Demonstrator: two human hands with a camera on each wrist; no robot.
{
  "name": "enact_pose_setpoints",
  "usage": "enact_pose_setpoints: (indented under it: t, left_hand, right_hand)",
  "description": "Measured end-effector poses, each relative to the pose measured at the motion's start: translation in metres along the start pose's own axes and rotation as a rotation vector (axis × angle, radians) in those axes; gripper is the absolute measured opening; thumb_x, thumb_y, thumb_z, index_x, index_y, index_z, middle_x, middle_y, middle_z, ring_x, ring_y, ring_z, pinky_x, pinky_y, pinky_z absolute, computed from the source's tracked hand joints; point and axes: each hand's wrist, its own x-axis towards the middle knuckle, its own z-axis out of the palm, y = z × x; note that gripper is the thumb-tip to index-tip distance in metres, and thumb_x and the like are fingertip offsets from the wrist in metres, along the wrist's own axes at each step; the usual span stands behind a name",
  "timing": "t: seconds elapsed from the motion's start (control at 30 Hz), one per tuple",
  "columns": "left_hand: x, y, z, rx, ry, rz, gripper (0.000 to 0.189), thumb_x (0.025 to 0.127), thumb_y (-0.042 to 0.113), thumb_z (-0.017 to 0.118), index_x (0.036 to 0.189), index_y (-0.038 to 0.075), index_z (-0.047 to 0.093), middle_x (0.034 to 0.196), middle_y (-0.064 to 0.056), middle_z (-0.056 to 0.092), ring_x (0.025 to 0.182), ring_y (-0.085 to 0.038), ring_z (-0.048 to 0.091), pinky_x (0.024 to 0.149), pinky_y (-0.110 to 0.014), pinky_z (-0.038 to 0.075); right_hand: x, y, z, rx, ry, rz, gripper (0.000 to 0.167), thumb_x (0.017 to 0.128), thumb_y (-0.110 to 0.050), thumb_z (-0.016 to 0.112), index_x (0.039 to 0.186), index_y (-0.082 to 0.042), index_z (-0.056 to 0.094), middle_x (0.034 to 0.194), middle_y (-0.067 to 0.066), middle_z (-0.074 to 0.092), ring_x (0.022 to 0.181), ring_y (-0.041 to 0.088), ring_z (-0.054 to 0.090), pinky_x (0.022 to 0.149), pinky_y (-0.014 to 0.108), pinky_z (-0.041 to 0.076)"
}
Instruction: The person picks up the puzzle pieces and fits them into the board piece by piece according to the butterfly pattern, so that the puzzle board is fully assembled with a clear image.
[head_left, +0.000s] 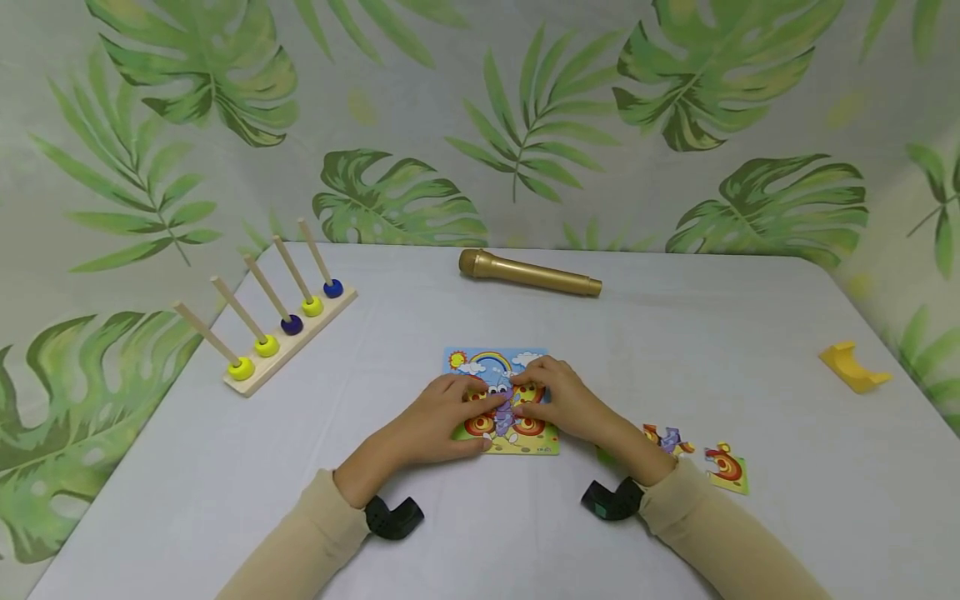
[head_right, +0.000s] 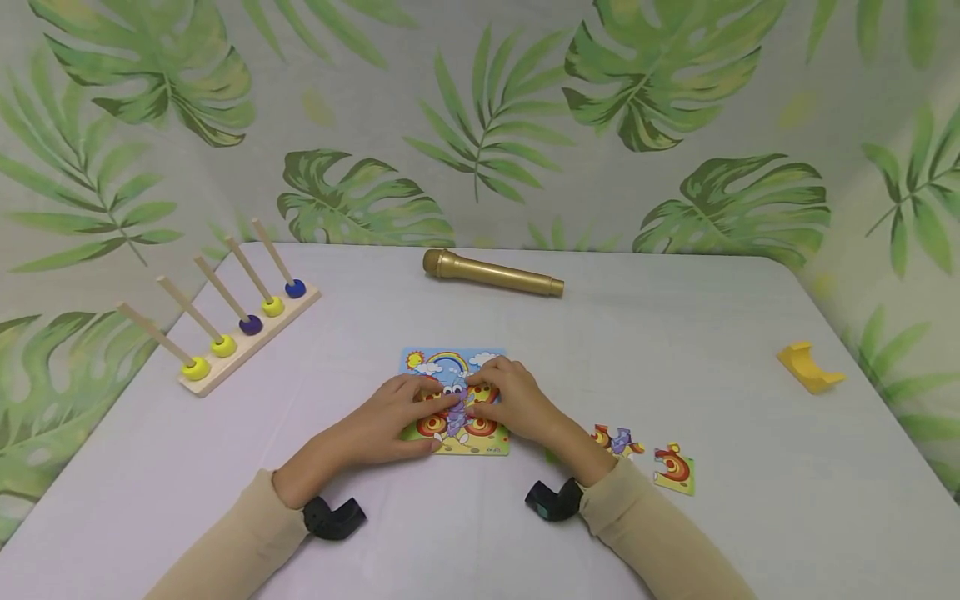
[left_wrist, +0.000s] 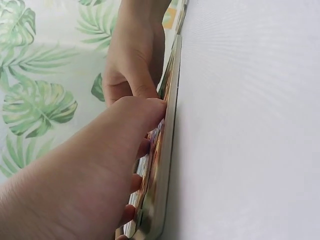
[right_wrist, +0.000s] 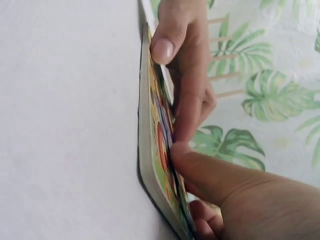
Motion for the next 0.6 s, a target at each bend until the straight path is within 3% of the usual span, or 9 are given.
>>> enact_pose_setpoints:
  t: [0.27,0.6]
  left_hand:
    - [0.001,0.001,0.000,0.010,-0.016,-0.021,0.057,0.083,0.051,0.051,0.135,0.028,0.042,0.129,-0.002,0.039,0.121,-0.020,0.029,0.103,-0.037,0.019]
    - [0.000,0.001,0.002,0.003,-0.026,-0.027,0.060,0.084,0.051,0.050,0.138,0.028,0.038,0.132,-0.002,0.035,0.123,-0.021,0.025,0.103,-0.038,0.017]
  right_hand:
    - [-0.002,0.017,-0.017,0.107,-0.134,-0.033,0.036,0.084,-0.018,0.065,0.119,-0.016,0.060,0.123,0.003,0.043,0.116,0.024,0.036,0.095,0.046,0.030]
    - [-0.001,0.018,-0.019,0.022,-0.152,-0.037,0.034,0.085,-0.021,0.063,0.119,-0.019,0.060,0.138,0.010,0.032,0.125,0.035,0.024,0.097,0.056,0.021]
